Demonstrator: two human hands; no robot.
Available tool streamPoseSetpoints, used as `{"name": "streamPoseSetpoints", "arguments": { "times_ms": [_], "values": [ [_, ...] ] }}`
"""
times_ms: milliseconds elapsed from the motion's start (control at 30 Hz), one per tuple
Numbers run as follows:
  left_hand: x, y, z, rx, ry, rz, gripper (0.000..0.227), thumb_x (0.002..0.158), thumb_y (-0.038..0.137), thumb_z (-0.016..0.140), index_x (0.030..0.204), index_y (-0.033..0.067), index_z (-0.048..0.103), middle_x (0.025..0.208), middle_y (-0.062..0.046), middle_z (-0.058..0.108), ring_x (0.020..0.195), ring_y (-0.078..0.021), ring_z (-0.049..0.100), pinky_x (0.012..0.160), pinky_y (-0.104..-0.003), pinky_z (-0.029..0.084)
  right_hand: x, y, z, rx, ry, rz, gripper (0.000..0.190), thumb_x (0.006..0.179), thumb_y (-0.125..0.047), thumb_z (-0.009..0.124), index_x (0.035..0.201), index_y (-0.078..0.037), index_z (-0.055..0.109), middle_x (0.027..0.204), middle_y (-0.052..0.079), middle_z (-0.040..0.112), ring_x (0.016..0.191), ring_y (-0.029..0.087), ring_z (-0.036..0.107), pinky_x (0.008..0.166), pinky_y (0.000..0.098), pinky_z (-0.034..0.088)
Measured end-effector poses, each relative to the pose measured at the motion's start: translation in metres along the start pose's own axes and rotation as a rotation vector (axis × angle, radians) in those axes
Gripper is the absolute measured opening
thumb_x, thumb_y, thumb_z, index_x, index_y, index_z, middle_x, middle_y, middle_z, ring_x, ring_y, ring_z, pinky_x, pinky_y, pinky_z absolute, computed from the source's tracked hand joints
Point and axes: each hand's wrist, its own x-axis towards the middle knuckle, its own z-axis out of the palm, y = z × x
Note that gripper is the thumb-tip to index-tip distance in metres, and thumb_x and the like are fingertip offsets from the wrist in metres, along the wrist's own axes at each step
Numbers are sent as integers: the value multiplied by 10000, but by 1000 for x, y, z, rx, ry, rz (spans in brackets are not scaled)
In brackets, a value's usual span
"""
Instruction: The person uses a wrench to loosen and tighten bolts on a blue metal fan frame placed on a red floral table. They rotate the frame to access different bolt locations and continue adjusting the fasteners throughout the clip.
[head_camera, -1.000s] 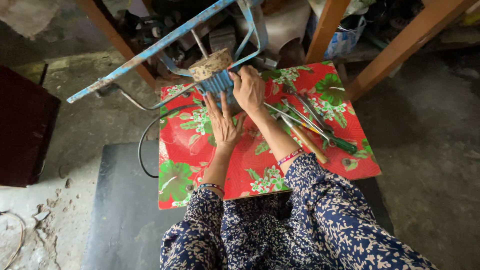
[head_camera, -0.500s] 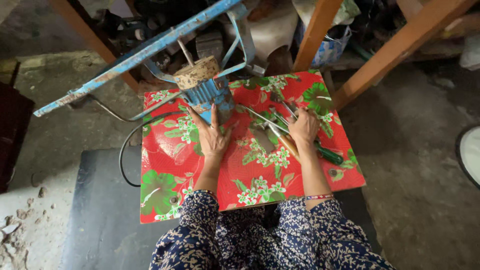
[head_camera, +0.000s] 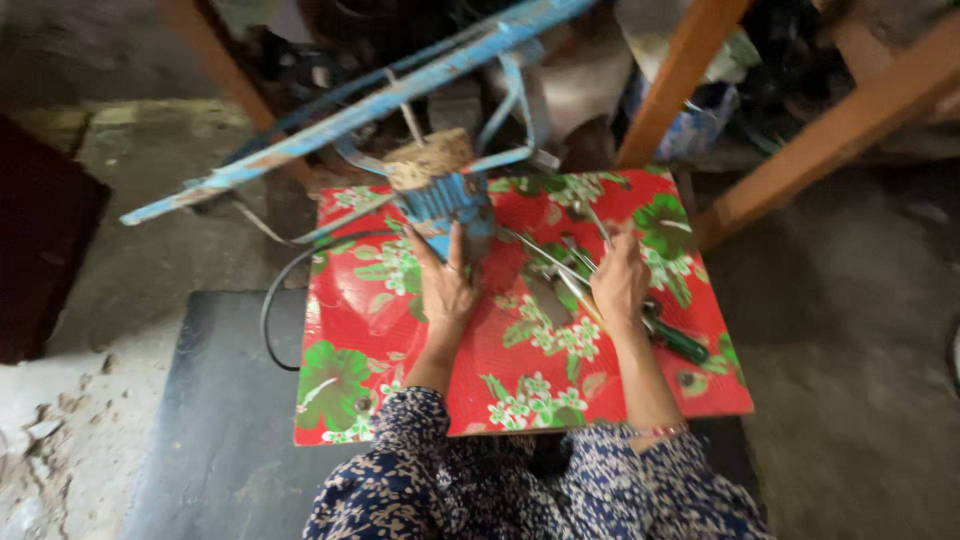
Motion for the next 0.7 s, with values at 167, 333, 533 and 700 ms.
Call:
{"name": "streamPoseSetpoints", "arguments": {
  "times_ms": [167,333,533,700],
  "values": [
    [0,2,-3,-3,84,72,932,832,269,780,1610,245,269,1591,-475,-2,1474,-676,156,1200,-590,344,16,-69,-9,419,-49,-192,110,956,-20,699,942,-32,590,854,104,641,697,241,635,586,359,465],
    [0,0,-3,-22,68,58,940,817,246,776,1610,254,273,1593,-480,-3,1471,-677,165,1185,-582,357,33,-111,13,790,-109,72,131,979,-57,736,959,-21,612,751,23,605,652,80,523,577,254,404],
    [0,0,-4,-66,105,84,981,783,219,793,1601,290,257,1596,-469,8,1465,-681,180,1175,-593,374,48,-106,42,852,-87,50,88,977,-57,728,992,-10,655,802,22,684,692,52,577,614,226,446],
    [-1,-1,-4,-74,107,92,965,815,209,787,1610,288,246,1599,-476,2,1458,-694,192,1134,-596,412,61,-80,64,914,-284,27,38,926,-29,729,961,-18,719,819,23,743,711,65,673,609,221,499]
  ]
}}
